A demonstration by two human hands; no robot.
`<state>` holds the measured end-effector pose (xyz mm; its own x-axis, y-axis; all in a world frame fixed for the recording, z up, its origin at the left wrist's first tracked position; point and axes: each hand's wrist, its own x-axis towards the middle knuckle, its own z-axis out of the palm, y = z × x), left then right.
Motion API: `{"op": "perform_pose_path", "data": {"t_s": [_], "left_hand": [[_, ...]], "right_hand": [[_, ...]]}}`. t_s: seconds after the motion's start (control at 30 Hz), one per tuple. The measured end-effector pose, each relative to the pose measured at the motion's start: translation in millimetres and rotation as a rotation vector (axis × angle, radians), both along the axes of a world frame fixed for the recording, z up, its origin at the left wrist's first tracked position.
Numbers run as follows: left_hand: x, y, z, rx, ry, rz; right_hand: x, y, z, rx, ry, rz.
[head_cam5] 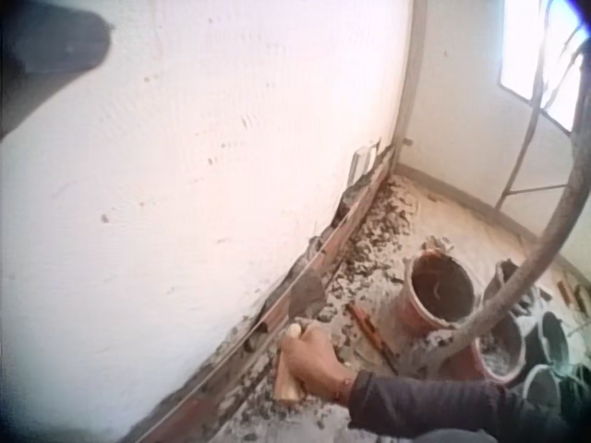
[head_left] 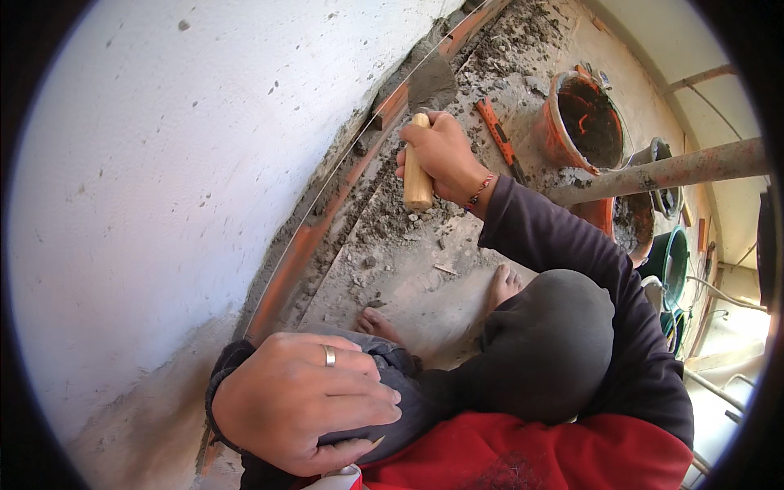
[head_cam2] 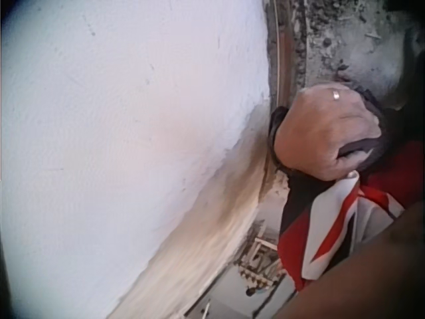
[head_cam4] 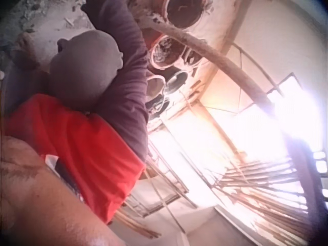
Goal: The person applies mortar to a surface and a brick using a trowel, then places the brick onto a wall and levels it using a hammer.
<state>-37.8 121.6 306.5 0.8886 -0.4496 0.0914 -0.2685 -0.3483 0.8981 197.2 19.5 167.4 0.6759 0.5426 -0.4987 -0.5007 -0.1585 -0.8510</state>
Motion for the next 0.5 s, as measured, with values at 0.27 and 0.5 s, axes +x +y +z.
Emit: {"op": "perform_pose_path", "data": {"t_s": [0.27,0.5], "left_hand": [[3,-9,12,0.026,0.048,0.026],[2,-12,15,0.116,0.115,-0.003]], "right_hand": [[-15,-2,2,0.085,0.086,0.027],[-37,-5,-14,0.134,0.11,0.014]]}}
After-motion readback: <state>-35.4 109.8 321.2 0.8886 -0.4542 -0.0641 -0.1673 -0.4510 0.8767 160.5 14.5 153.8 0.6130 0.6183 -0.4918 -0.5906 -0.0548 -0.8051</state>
